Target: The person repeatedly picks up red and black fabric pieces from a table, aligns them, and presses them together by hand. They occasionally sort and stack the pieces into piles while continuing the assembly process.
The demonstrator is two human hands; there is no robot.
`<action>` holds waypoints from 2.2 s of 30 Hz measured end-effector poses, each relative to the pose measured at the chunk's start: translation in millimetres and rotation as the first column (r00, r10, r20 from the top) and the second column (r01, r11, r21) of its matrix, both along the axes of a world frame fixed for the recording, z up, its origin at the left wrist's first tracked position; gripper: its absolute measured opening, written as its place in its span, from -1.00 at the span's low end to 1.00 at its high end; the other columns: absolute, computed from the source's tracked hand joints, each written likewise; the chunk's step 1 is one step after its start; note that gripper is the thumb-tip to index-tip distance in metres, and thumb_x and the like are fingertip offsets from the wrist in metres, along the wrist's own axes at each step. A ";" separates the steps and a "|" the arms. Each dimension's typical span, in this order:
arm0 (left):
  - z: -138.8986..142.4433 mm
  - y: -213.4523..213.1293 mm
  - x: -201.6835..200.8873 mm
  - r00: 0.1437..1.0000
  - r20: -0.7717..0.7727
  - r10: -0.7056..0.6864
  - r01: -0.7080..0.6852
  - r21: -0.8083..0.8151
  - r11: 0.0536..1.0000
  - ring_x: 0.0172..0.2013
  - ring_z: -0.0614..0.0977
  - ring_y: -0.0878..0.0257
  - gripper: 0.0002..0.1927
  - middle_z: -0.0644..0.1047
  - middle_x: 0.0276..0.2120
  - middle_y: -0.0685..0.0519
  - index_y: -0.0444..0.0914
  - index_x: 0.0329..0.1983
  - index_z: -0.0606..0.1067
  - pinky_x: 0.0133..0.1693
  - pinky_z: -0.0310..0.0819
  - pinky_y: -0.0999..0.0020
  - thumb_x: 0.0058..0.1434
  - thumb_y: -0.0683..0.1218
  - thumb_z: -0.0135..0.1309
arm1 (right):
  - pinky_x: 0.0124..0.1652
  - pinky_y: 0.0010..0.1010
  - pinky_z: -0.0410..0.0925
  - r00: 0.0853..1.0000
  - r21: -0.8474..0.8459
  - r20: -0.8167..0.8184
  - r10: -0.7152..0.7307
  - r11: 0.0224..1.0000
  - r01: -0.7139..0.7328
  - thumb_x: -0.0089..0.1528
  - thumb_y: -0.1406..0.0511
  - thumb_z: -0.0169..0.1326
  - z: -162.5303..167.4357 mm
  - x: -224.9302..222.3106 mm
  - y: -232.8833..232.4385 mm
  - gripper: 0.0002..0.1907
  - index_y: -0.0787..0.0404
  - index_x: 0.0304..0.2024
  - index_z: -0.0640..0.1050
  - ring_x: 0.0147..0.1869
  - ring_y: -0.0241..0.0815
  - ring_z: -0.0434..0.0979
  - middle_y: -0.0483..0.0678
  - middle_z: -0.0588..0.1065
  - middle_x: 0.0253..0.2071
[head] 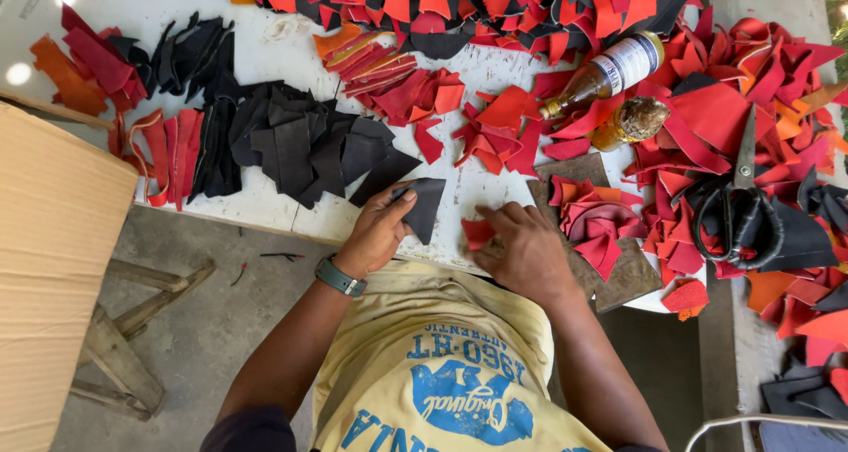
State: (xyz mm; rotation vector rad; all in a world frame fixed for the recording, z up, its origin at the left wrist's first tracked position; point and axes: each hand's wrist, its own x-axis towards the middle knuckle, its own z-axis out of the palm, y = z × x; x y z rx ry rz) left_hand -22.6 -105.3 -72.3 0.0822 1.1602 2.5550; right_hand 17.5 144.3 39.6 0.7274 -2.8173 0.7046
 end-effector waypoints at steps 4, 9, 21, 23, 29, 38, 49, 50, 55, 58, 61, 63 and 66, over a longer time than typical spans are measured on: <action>-0.8 0.2 -0.2 0.998 -0.024 0.057 -0.058 -0.043 0.997 -0.19 0.61 0.39 -0.73 0.59 -0.14 0.09 -0.30 0.12 0.52 -0.21 0.53 0.40 0.45 -0.07 0.09 | -0.11 -0.20 0.44 1.000 0.082 -0.019 -0.015 0.996 0.017 0.22 0.27 0.26 -12.1 -12.9 -7.4 -0.84 0.14 -0.17 0.60 -0.12 0.03 0.58 -0.04 0.54 -0.25; 19.8 11.1 7.0 0.941 -0.244 0.232 -0.296 -0.271 0.916 -0.15 0.55 0.44 -0.60 0.56 -0.07 0.09 -0.28 0.21 0.44 -0.09 0.49 0.48 0.31 -0.21 0.16 | -0.14 -0.36 0.55 0.868 -0.863 0.477 0.138 0.259 0.433 0.18 0.48 0.17 -33.8 -26.5 1.4 -0.69 0.15 -0.03 0.52 -0.14 -0.18 0.64 -0.15 0.55 -0.19; 60.2 29.6 9.6 0.888 -0.452 0.080 -0.326 -0.499 0.803 -0.15 0.59 0.43 -0.51 0.54 0.06 0.04 -0.31 0.21 0.47 -0.28 0.55 0.53 0.19 -0.33 0.22 | -0.17 -0.43 0.46 0.850 -0.916 0.384 0.361 0.033 0.400 0.29 0.55 0.16 -82.7 -33.0 4.2 -0.80 0.23 -0.10 0.48 -0.10 -0.18 0.58 0.10 0.56 -0.10; 65.1 31.6 10.3 0.883 -0.464 0.070 -0.319 -0.485 0.814 -0.13 0.59 0.44 -0.47 0.52 0.06 0.05 -0.30 0.23 0.45 -0.26 0.56 0.55 0.17 -0.34 0.21 | -0.06 -0.47 0.48 0.869 -0.933 0.359 0.342 0.107 0.344 0.21 0.57 0.18 -80.4 -29.7 -2.9 -0.75 0.23 -0.15 0.49 0.01 -0.25 0.57 0.02 0.56 -0.04; 75.1 34.5 15.1 0.865 -0.493 0.099 -0.357 -0.462 0.812 -0.15 0.60 0.44 -0.47 0.50 0.03 0.06 -0.29 0.23 0.45 -0.24 0.58 0.56 0.17 -0.36 0.19 | -0.15 -0.45 0.47 0.805 -0.847 0.493 0.330 0.392 0.359 0.16 0.57 0.26 -78.2 -17.1 -10.8 -0.78 0.30 -0.19 0.55 -0.10 -0.29 0.54 -0.03 0.53 -0.08; 66.7 22.9 18.3 0.917 -0.397 -0.024 -0.221 -0.559 0.799 -0.23 0.61 0.42 -0.47 0.54 0.02 0.05 -0.30 0.28 0.48 -0.28 0.56 0.53 0.21 -0.35 0.16 | -0.08 -0.51 0.50 0.888 -0.829 0.407 0.214 0.494 0.261 0.15 0.55 0.26 -65.1 -7.3 -0.9 -0.51 0.33 0.16 0.55 -0.04 -0.37 0.57 0.04 0.48 0.17; 74.9 27.7 26.3 0.859 -0.506 -0.069 -0.222 -0.492 0.842 -0.06 0.58 0.42 -0.31 0.38 0.25 0.02 -0.29 0.42 0.32 -0.21 0.57 0.53 0.19 -0.42 0.10 | -0.29 -0.60 0.46 0.939 -0.744 0.308 0.154 0.654 0.137 0.07 0.59 0.30 -45.1 3.0 -18.6 -0.14 0.24 0.40 0.31 0.08 -0.39 0.50 0.06 0.21 0.52; 76.0 27.8 26.0 0.868 -0.492 -0.068 -0.213 -0.493 0.843 -0.10 0.58 0.44 -0.30 0.39 0.24 0.02 -0.29 0.43 0.31 -0.24 0.56 0.54 0.19 -0.42 0.10 | -0.23 -0.59 0.47 0.939 -0.769 0.295 0.177 0.628 0.122 0.09 0.60 0.28 -45.4 2.6 -18.4 -0.13 0.25 0.43 0.28 0.15 -0.36 0.47 0.06 0.18 0.54; 78.3 27.8 25.8 0.880 -0.461 -0.119 -0.172 -0.541 0.823 -0.34 0.51 0.51 -0.25 0.40 0.25 0.02 -0.28 0.44 0.31 -0.40 0.45 0.57 0.14 -0.42 0.10 | 0.04 -0.47 0.51 0.930 -0.842 0.254 0.267 0.534 0.077 0.14 0.63 0.24 -50.9 1.4 -17.7 -0.08 0.28 0.50 0.17 0.42 -0.29 0.35 0.05 0.10 0.57; 78.3 27.8 25.6 0.893 -0.431 -0.133 -0.135 -0.536 0.833 -0.38 0.47 0.53 -0.24 0.43 0.25 0.02 -0.27 0.46 0.29 -0.43 0.42 0.58 0.15 -0.42 0.09 | -0.08 -0.49 0.52 0.897 -0.803 0.384 0.219 0.558 0.208 0.14 0.61 0.26 -57.6 1.9 -16.5 -0.09 0.27 0.49 0.20 0.03 -0.30 0.58 0.08 0.37 0.41; 78.4 27.9 24.1 0.887 -0.446 -0.120 -0.149 -0.523 0.839 -0.32 0.49 0.49 -0.25 0.40 0.27 0.01 -0.27 0.46 0.29 -0.38 0.45 0.56 0.16 -0.42 0.08 | -0.06 -0.49 0.55 0.907 -0.851 0.356 0.225 0.480 0.215 0.17 0.58 0.24 -65.1 1.6 -15.0 -0.25 0.30 0.39 0.31 -0.01 -0.29 0.63 0.07 0.41 0.34; 78.3 27.9 22.8 0.877 -0.468 -0.112 -0.144 -0.477 0.867 -0.15 0.57 0.46 -0.25 0.35 0.30 0.00 -0.28 0.46 0.27 -0.28 0.54 0.54 0.18 -0.43 0.07 | -0.05 -0.47 0.53 0.912 -0.845 0.303 0.275 0.519 0.124 0.25 0.60 0.26 -68.3 0.4 -13.1 -0.44 0.34 0.29 0.47 0.04 -0.27 0.60 0.11 0.46 0.27; 78.0 27.1 23.0 0.864 -0.491 -0.111 -0.174 -0.497 0.850 -0.06 0.58 0.40 -0.25 0.34 0.29 -0.01 -0.28 0.46 0.27 -0.22 0.59 0.51 0.17 -0.44 0.08 | -0.16 -0.54 0.51 0.896 -0.817 0.367 0.250 0.546 0.183 0.21 0.56 0.27 -68.5 1.6 -10.9 -0.42 0.29 0.29 0.49 -0.05 -0.34 0.59 0.11 0.46 0.27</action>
